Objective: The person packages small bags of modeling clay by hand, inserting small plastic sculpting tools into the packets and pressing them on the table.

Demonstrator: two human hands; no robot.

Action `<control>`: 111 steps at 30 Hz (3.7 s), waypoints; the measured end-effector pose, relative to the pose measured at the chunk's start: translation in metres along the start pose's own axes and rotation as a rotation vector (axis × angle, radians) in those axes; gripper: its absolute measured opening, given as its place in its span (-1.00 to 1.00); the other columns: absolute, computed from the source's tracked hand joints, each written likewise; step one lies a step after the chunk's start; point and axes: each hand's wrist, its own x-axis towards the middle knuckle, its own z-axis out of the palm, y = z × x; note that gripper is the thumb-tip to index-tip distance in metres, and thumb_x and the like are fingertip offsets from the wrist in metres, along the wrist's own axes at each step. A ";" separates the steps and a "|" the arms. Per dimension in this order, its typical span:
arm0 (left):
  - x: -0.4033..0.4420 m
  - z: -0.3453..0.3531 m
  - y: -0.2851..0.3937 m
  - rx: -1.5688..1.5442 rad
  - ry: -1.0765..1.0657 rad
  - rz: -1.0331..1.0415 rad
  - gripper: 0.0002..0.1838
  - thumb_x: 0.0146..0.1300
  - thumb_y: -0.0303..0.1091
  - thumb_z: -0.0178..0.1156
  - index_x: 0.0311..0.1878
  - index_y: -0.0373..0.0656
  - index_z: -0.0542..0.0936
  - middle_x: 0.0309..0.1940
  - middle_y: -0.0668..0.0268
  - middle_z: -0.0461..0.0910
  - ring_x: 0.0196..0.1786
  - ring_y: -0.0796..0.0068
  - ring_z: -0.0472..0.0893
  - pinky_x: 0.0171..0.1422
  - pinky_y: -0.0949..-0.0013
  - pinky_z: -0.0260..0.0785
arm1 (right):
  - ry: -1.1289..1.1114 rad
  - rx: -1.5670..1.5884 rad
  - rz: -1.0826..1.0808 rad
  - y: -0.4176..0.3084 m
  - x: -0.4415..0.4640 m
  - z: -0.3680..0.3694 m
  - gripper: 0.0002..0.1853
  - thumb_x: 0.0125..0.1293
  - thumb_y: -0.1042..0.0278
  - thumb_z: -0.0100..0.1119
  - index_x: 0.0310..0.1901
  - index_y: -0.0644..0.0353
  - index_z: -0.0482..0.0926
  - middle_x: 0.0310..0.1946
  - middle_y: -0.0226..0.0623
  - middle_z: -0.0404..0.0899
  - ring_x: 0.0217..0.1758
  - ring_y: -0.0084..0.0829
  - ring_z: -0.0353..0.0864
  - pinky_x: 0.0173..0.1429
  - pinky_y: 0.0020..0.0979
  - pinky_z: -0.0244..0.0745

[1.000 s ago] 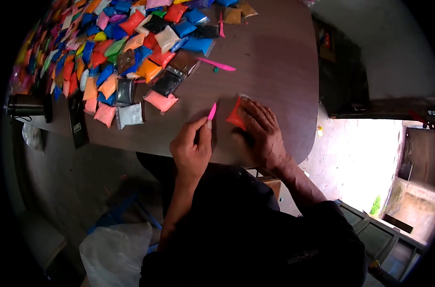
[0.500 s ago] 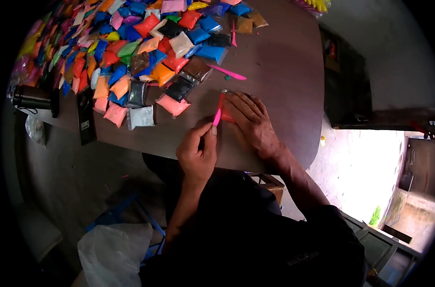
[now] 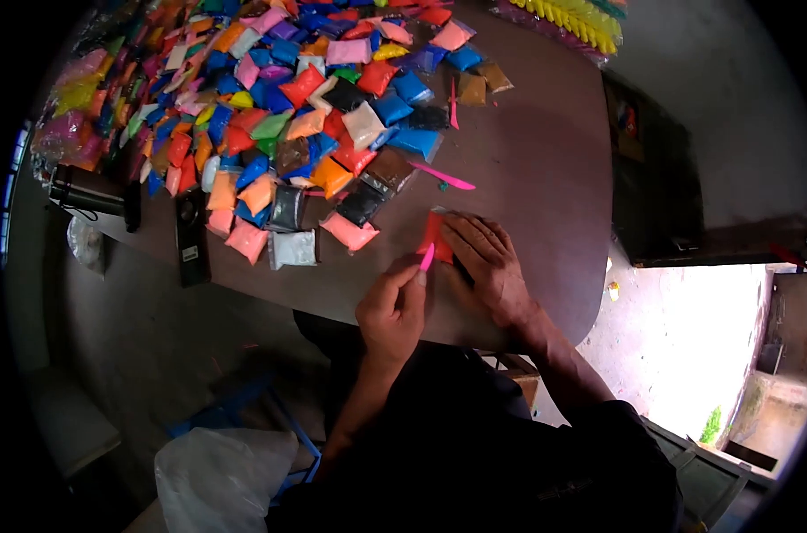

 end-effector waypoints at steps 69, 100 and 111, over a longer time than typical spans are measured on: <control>0.003 -0.043 0.043 -0.232 -0.158 -0.292 -0.62 0.32 -0.28 0.52 0.09 -0.27 0.68 -0.23 0.31 0.71 -0.24 0.56 0.63 -0.13 0.44 0.50 | 0.294 1.541 0.772 -0.081 0.000 0.012 -0.59 0.49 0.56 0.26 0.34 0.20 0.55 -0.02 -0.37 0.70 0.01 -0.52 0.66 0.12 -0.43 0.59; 0.009 -0.033 0.038 -0.129 -0.490 -0.219 -0.86 0.35 -0.51 0.41 -0.26 -0.28 0.60 -0.50 0.44 0.54 -0.43 0.71 0.41 -0.36 0.46 0.30 | -0.151 0.829 0.370 -0.031 -0.031 -0.035 -0.73 0.45 0.48 0.37 0.13 0.34 0.71 -0.01 -0.28 0.69 0.04 -0.48 0.66 0.14 -0.42 0.56; 0.002 -0.018 0.033 -0.684 -0.321 -0.585 -0.90 0.47 -0.49 0.38 -0.02 -0.25 0.72 -0.27 0.43 0.70 -0.28 0.77 0.57 -0.22 0.61 0.35 | 0.081 1.140 0.661 -0.034 -0.041 -0.009 -0.88 0.51 0.50 0.33 -0.01 0.30 0.73 -0.13 -0.45 0.72 -0.12 -0.65 0.66 -0.05 -0.51 0.60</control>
